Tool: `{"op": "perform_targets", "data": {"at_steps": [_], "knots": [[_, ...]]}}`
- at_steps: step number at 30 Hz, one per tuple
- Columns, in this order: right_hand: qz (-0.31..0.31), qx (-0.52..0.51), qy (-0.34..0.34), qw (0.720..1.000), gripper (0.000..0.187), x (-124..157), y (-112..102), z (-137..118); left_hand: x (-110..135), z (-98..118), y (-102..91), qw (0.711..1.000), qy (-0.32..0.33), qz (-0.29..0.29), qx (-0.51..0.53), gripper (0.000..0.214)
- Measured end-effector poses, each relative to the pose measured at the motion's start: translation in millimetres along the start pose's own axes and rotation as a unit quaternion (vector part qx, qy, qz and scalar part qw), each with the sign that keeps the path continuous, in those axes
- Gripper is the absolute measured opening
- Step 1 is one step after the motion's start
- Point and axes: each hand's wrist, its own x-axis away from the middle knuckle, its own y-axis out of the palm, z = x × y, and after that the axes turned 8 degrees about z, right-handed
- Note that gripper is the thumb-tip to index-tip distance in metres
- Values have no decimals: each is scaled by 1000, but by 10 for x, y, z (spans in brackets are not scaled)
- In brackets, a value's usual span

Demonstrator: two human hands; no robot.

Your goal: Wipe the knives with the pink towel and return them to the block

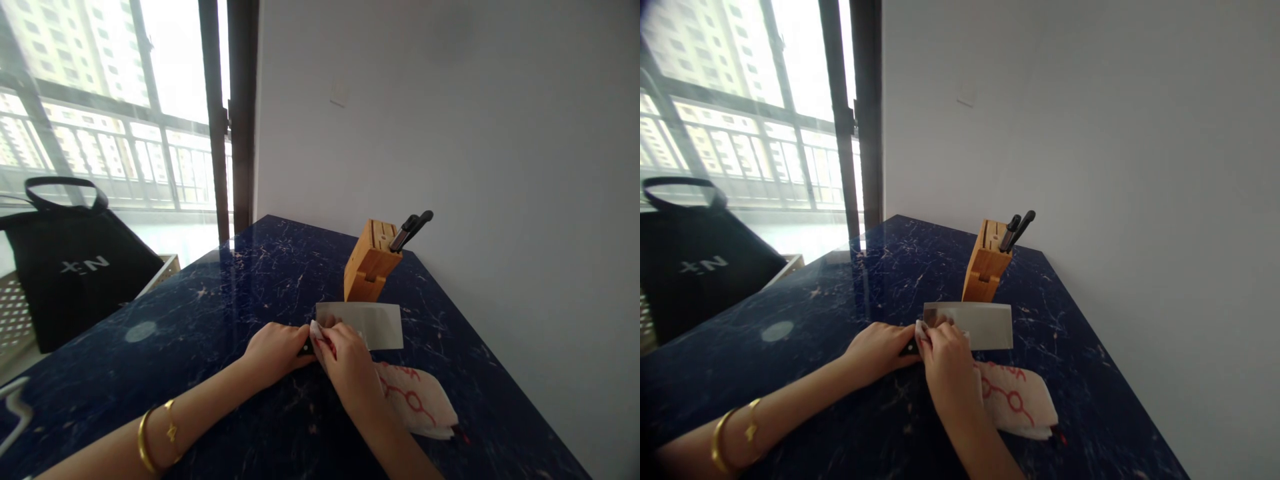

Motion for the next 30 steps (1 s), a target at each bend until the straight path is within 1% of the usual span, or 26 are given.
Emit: {"op": "perform_targets", "data": {"at_steps": [2,5,10,16,18,21,27,30], "knots": [[-18,15,-15,1000,18,7,2,0,4,-4,5,1000,4,0,-4,32],[-37,23,-10,999,19,9,4,5,7,-9,14,1000,3,-1,-7,29],[-1,2,9,1000,16,-12,-7,4,2,-3,16,1000,-10,-2,6,39],[-27,-6,16,999,28,-17,-4,10,6,-2,9,1000,-8,-12,-1,31],[-11,-4,24,1000,29,-23,2,15,7,-2,11,1000,-5,-9,0,35],[26,-4,29,999,27,-27,10,8,8,0,12,1000,-3,-2,3,43],[17,30,11,999,29,7,14,-37,11,0,0,1000,-6,-16,6,32],[36,24,6,999,27,5,12,-29,11,3,-9,1000,-13,-13,15,38]]}}
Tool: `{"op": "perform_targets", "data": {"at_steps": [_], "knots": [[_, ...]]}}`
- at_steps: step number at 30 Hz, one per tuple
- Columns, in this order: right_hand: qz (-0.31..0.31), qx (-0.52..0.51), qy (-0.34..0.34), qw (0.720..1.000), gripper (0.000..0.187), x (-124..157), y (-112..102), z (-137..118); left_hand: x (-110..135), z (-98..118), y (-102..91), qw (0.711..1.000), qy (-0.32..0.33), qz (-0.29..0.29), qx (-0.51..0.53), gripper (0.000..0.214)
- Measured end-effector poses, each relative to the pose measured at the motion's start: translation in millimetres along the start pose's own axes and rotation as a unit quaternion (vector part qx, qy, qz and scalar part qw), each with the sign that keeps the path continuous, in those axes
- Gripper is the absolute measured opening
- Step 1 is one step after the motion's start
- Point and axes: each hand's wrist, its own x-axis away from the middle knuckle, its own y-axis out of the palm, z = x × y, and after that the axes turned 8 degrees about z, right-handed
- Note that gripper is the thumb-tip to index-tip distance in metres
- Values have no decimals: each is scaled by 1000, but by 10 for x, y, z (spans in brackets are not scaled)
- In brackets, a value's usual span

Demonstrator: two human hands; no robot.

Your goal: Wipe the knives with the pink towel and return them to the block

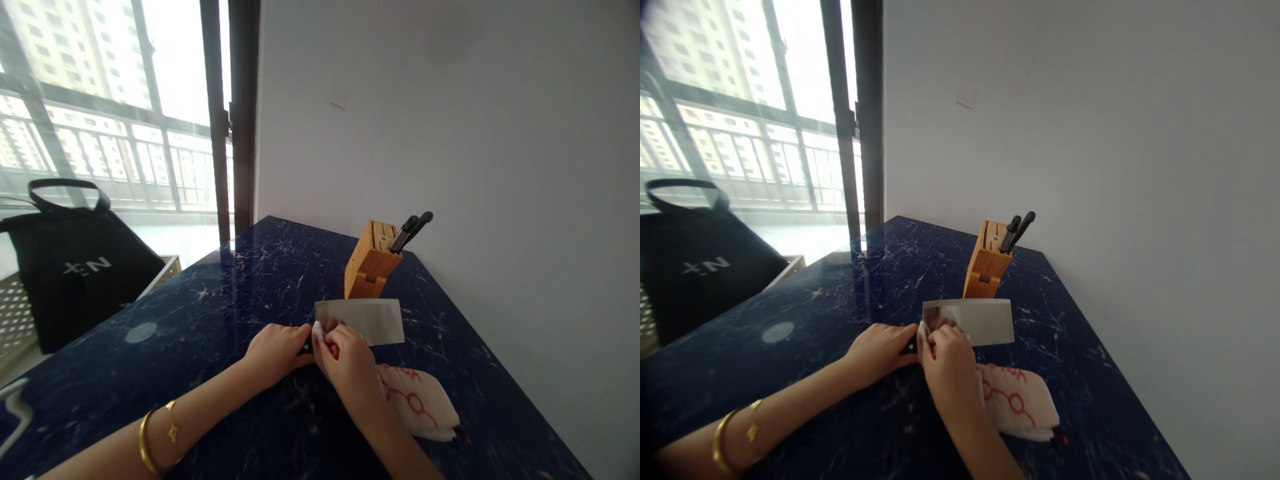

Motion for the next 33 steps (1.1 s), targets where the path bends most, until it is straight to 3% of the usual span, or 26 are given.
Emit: {"op": "perform_targets", "data": {"at_steps": [8,13,18,24,30,33], "knots": [[-19,0,1,1000,27,-12,20,21,-6,6,-7,1000,5,-2,0,34],[3,-22,21,1000,26,-35,20,39,-2,15,1,1000,8,11,-5,41],[-39,-18,22,999,26,-22,-2,36,-6,22,-1,1000,23,2,-17,30],[0,-27,11,1000,28,-33,3,31,-5,2,2,1000,14,8,-1,40],[-35,-37,11,999,28,-24,0,41,-8,9,-8,1000,10,-3,-4,34],[-12,-46,17,999,29,-35,0,42,-11,10,-9,1000,0,-1,3,39]]}}
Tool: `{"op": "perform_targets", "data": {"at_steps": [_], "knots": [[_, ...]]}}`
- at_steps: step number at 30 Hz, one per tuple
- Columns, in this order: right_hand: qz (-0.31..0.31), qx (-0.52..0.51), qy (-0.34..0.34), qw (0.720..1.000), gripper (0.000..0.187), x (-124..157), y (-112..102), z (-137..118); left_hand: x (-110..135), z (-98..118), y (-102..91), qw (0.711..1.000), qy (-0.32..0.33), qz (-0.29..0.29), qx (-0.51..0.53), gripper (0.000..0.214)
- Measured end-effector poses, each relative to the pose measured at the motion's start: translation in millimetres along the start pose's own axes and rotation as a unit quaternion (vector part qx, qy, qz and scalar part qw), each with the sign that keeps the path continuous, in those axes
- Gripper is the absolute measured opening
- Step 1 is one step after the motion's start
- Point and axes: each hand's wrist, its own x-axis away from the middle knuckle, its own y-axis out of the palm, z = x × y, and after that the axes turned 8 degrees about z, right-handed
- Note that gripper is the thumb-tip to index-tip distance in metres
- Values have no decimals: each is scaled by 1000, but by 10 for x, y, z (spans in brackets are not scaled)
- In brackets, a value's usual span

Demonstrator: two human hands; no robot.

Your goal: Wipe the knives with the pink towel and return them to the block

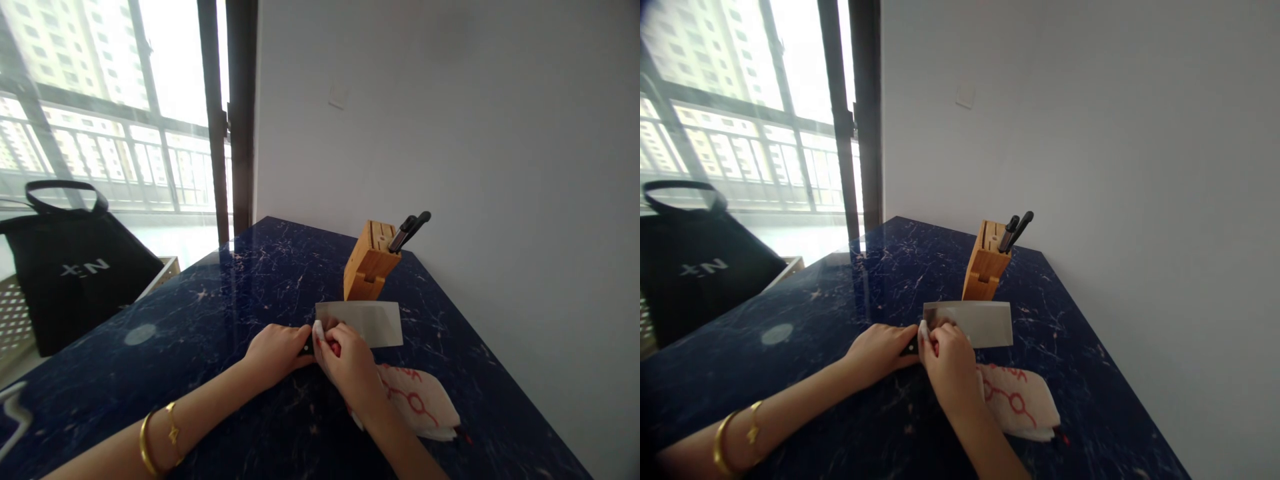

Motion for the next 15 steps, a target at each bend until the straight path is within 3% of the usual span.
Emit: {"op": "perform_targets", "data": {"at_steps": [3,7,12,15], "knots": [[9,-7,2,1000,30,-11,-5,0,-2,-1,3,1000,6,4,-2,42],[-31,0,11,999,30,1,0,7,-3,3,2,1000,11,-2,-12,33],[25,-28,14,999,29,-11,34,19,-3,11,-11,1000,-6,-7,2,43],[15,-30,11,999,28,-17,29,10,-1,9,-11,1000,-2,-7,0,43]]}}
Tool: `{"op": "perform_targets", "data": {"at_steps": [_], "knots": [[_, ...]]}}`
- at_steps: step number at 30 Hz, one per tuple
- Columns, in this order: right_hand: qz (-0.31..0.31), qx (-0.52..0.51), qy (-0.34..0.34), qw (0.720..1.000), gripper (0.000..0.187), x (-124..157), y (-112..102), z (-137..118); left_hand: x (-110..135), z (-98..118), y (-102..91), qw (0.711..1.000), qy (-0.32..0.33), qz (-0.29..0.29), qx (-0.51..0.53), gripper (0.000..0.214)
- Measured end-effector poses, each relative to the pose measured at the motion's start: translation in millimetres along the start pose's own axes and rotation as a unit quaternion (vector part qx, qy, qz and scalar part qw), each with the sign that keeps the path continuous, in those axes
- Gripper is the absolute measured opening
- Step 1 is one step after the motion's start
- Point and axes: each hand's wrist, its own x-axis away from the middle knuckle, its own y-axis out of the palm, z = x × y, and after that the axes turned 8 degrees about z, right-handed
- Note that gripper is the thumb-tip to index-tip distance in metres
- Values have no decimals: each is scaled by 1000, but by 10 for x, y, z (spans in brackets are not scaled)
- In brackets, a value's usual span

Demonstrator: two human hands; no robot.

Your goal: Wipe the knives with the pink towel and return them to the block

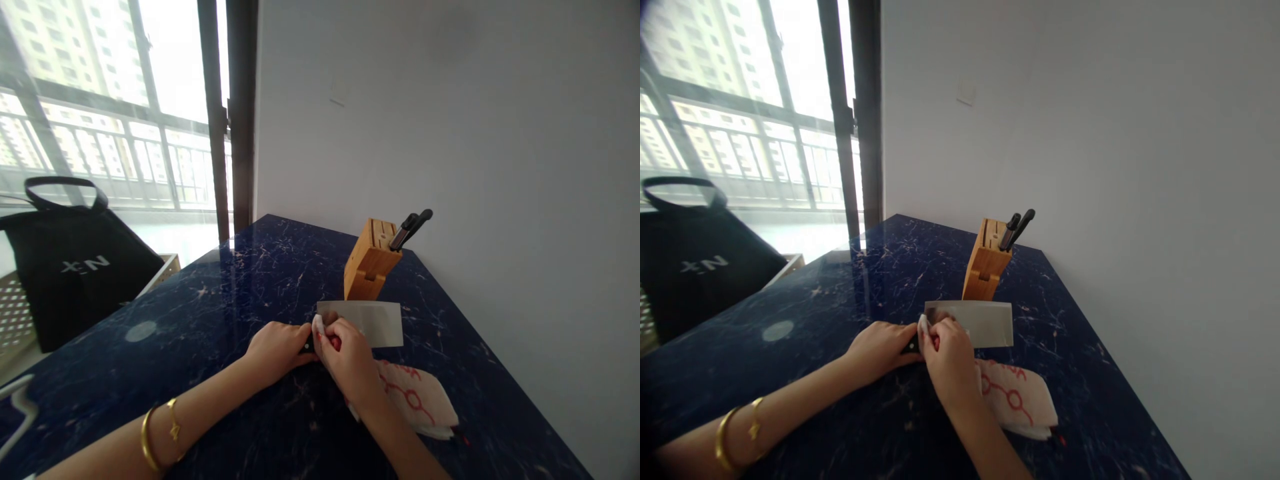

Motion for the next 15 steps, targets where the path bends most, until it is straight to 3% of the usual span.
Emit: {"op": "perform_targets", "data": {"at_steps": [5,15], "knots": [[-54,15,21,998,29,23,-32,-22,-1,0,-4,1000,-3,-2,-4,31],[-1,14,35,999,24,-52,-52,80,23,20,-64,1000,4,4,4,28]]}}
